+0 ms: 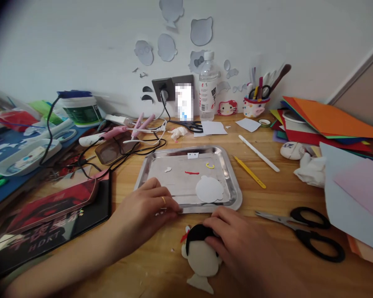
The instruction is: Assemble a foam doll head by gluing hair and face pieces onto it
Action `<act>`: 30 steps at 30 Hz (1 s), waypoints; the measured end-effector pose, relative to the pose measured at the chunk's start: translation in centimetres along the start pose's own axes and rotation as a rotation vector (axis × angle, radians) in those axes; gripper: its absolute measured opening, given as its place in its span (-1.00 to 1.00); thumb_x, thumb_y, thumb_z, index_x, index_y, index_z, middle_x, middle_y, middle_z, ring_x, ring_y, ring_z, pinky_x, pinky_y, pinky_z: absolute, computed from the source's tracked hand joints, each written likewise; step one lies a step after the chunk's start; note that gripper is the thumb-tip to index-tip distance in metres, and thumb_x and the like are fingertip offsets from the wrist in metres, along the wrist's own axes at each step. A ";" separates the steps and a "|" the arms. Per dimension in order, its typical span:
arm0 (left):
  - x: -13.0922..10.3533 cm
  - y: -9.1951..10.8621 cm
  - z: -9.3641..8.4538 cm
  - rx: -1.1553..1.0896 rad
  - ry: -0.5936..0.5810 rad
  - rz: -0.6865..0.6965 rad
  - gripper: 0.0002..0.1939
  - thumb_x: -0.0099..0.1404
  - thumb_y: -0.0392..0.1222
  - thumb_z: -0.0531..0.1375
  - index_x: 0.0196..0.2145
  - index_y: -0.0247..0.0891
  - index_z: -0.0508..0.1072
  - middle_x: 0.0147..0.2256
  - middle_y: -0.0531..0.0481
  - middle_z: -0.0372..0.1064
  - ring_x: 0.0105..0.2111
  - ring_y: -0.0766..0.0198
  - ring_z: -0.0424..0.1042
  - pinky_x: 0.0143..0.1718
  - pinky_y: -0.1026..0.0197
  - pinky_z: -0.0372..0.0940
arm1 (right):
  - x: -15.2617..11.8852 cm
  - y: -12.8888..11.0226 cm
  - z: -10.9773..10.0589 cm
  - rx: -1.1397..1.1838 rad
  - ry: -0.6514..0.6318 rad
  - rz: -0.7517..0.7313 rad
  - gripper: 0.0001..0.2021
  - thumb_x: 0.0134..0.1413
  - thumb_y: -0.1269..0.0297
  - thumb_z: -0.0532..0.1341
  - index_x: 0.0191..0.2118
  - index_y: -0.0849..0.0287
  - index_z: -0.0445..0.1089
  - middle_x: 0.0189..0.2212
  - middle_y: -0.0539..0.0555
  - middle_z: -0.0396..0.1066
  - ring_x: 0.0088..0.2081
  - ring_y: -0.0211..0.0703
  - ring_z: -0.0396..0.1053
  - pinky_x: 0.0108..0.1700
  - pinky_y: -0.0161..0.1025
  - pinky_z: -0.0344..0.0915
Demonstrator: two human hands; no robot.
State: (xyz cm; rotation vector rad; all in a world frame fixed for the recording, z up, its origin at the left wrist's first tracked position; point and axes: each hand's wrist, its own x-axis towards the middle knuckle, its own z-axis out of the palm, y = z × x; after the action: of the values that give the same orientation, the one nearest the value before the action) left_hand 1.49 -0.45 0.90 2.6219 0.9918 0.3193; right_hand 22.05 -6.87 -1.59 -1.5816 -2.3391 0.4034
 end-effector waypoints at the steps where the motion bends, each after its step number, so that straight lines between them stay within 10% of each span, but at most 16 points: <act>1: -0.3 0.1 0.1 0.002 -0.010 -0.004 -0.81 0.22 -0.23 0.02 -0.40 -0.21 0.44 -0.47 0.02 0.32 -0.37 0.29 0.15 -0.38 0.25 0.11 | 0.0 0.0 0.1 -0.015 0.016 -0.011 -0.81 -0.08 0.35 0.13 -0.28 0.05 0.40 -0.36 0.01 0.42 -0.44 -0.20 0.40 -0.45 -0.30 0.34; 11: -1.1 1.1 2.5 -0.042 -0.102 -0.026 -0.83 0.20 -0.20 0.04 -0.46 -0.23 0.40 -0.48 0.03 0.34 -0.38 0.27 0.18 -0.42 0.26 0.12 | -0.2 0.2 0.3 -0.029 0.005 -0.020 -0.82 -0.05 0.32 0.11 -0.30 0.07 0.42 -0.36 0.04 0.43 -0.40 -0.13 0.42 -0.45 -0.26 0.37; 30: 2.0 -1.4 0.2 -0.044 0.009 -0.269 -0.89 0.07 -0.18 0.12 -0.48 -0.22 0.42 -0.49 0.02 0.33 -0.41 0.28 0.29 -0.45 0.28 0.15 | -0.3 0.4 0.2 -0.016 0.150 -0.067 -0.79 0.02 0.23 0.04 -0.35 0.05 0.42 -0.37 0.02 0.46 -0.39 -0.16 0.43 -0.42 -0.28 0.39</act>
State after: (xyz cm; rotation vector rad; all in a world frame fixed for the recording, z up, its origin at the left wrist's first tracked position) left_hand 2.19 1.91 0.40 2.4104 1.3065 0.2838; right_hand 22.37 -7.01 -1.95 -1.4819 -2.2795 0.2424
